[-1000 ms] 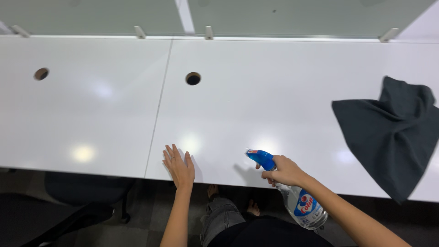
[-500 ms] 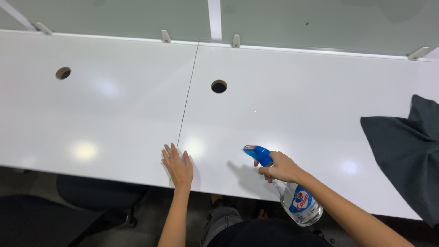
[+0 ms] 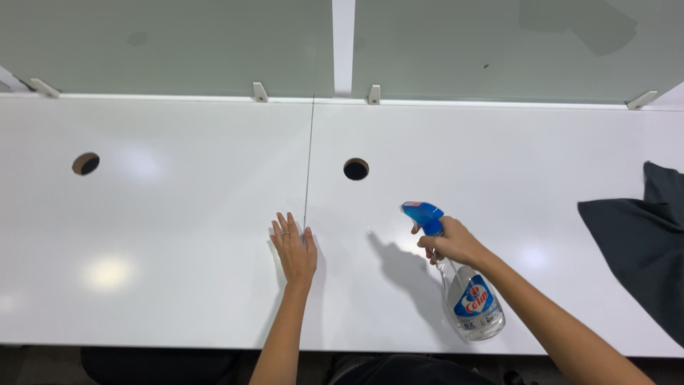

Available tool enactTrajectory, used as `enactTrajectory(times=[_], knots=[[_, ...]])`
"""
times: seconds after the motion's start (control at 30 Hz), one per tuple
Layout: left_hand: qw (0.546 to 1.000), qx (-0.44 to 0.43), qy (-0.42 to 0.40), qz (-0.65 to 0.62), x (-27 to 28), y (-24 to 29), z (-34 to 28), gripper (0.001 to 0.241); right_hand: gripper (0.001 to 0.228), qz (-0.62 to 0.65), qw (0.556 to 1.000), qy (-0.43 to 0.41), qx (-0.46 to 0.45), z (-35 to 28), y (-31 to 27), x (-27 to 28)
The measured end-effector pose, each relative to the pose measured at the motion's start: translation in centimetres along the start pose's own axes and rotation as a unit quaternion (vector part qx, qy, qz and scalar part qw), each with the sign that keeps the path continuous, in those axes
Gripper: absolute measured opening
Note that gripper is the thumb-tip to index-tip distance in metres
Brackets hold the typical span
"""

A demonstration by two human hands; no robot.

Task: The person sprays a white desk surface with liquid from a bottle and wipes the surface with a black cloth, then moves an office chair into position under the desk.

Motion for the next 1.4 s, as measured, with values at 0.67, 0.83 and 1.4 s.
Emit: enactTrajectory(times=[0.67,0.83,1.4], knots=[[0.976,-0.023,-0.149,-0.159,4.1,0.6,10.3,0.128,0.034,-0.070,0.979,0.171,0.087,10.9,-15.7,0.4],[0.923,-0.017,-0.253,-0.288,6.4,4.4,11.5,0.129,0.045,-0.137,0.953,0.166,0.212,8.6,-20.7,-5.9],[0.929,0.116,0.099,-0.336,15.3,-3.6,11.5,0.033,0.104,-0.129,0.890,-0.020,0.436,5.5,-28.0,-18.8]])
Point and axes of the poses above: each hand's wrist, its own z-axis towards the middle knuckle, its own x-axis out of the back of the hand, y = z × x, the point moved 3 cm from there along z, towards the middle knuckle, and after that the axes turned 6 degrees about -x, right-handed, at the moved point
